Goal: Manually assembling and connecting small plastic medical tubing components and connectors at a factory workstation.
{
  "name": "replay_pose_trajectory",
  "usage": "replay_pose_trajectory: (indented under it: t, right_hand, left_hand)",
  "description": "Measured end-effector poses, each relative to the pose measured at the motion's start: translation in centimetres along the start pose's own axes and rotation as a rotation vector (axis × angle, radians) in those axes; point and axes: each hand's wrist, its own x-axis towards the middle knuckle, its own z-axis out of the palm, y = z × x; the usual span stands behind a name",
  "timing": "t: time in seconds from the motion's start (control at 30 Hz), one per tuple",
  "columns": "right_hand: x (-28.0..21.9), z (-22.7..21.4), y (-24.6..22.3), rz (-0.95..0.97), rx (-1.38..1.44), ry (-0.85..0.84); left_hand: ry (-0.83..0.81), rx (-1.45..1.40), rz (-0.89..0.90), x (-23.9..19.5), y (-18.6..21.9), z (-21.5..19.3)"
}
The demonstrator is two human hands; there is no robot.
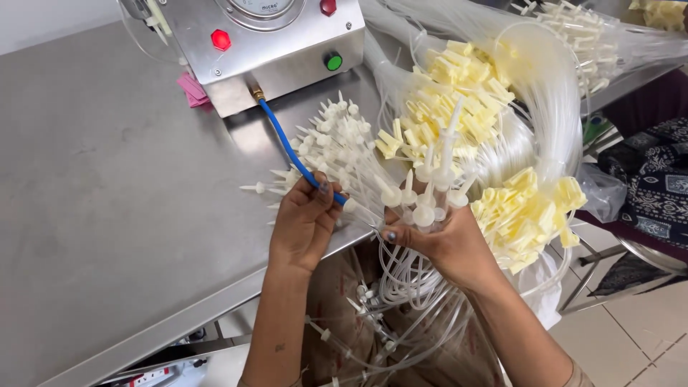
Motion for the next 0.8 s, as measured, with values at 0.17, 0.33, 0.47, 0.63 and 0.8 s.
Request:
replay_pose_trajectory:
  t: [0.17,0.33,0.47,0.63,0.8]
  right_hand:
    - [0.0,0.3,-0.4,-0.044,-0.011,-0.018]
    - [0.1,-0.7,2.6,-0.106,0.722,-0.4]
    - [-2.8,-1.6,3.2,-0.064,0.927,-0.549]
    - [-1.7,0.6,1.4,0.323,0.321,-0.124]
    - [-0.1,2.3,-0.1,0.223,0.194,-0.135]
  left_hand:
    - [-0.006,0.019,-0.003,0.0,0.0,-0.1]
    - [-0.023,-0.009,0.005,0.2,0.0,-0.2]
    - [-0.018,-0.063,0.039,-0.1,-0.5,-0.7]
    - [-0.033,-0.036,0.013,0.0,-0.1,0.1]
    - [-0.033,-0.034,0.006,-0.1,0.1,0.1]
